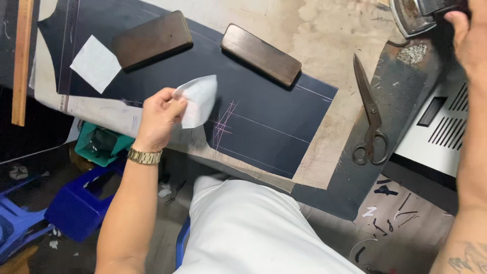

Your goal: The person positions white fabric patches onto a dark garment piece, presses them with an iron, and uses wooden blocks as weights.

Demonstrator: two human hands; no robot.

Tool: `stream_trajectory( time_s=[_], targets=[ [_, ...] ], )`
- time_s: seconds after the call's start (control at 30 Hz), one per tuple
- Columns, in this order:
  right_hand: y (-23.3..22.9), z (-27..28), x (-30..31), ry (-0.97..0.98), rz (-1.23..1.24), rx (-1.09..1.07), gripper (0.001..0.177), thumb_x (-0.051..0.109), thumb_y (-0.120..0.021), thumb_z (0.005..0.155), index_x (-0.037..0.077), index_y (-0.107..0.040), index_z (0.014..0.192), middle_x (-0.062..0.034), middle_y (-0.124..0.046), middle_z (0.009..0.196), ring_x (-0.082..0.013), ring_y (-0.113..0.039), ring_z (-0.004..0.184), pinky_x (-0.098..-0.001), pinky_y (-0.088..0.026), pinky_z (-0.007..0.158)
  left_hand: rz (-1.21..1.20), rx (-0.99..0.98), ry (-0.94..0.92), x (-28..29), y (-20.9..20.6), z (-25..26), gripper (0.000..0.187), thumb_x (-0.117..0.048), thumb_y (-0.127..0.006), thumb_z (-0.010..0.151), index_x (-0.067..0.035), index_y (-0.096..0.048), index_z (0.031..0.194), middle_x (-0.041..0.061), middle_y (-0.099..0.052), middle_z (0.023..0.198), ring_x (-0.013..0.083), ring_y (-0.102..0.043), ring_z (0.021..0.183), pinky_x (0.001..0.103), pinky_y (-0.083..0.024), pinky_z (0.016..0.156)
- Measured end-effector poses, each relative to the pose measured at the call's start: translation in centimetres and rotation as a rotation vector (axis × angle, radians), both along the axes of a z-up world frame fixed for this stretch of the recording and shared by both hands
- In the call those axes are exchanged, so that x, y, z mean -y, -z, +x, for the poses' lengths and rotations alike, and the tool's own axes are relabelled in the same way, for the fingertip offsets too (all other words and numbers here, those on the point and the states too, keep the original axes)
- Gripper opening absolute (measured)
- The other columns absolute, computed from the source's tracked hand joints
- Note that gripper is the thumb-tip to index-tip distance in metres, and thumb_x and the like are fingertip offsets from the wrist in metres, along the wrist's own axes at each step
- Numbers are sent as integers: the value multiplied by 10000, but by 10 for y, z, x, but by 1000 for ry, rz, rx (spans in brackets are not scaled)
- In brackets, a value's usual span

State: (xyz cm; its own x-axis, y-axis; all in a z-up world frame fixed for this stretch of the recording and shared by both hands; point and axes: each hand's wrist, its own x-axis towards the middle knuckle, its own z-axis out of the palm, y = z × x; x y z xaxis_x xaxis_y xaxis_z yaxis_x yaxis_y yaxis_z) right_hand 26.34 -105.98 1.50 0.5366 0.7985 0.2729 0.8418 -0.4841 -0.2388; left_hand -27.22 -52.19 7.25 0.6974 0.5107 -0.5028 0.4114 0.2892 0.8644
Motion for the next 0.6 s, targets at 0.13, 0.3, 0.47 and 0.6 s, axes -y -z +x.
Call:
stream_trajectory(
  time_s=[0.13,0.3,0.47,0.6],
  targets=[
    [-11,-40,-60,154,-34,112,165,10,-784,1421,-114,-685,1466,-357,-755,1231,-527,-707,1069,-531,-503,981,-227,98,74,16,4,11,141,-164,-768,1010,-84,-705,1108,-10,-720,929,51,-646,799,214,-565,699],
    [-73,-325,-250,183,290,-1526,1103,107,-944,820,-34,-262,1675,-348,-588,1511,-354,-708,1271,-442,-582,1126,-236,40,62,21,49,21,237,-121,-804,979,-15,-743,1183,-2,-748,776,29,-692,617,189,-597,587],
    [2,-385,-314,352,592,-1534,441,37,-862,906,-31,-664,1293,-129,-787,861,-148,-784,710,-253,-675,616,-102,1,212,12,19,42,264,-195,-807,1003,24,-750,1141,66,-750,728,62,-699,574,173,-590,512],
    [-4,-407,-320,538,493,-1362,305,98,-884,893,3,-716,1129,-128,-790,802,-121,-738,548,-219,-635,467,240,-136,386,5,22,38,168,-157,-802,955,-2,-783,895,97,-742,623,158,-726,473,271,-583,457]
  ],
)
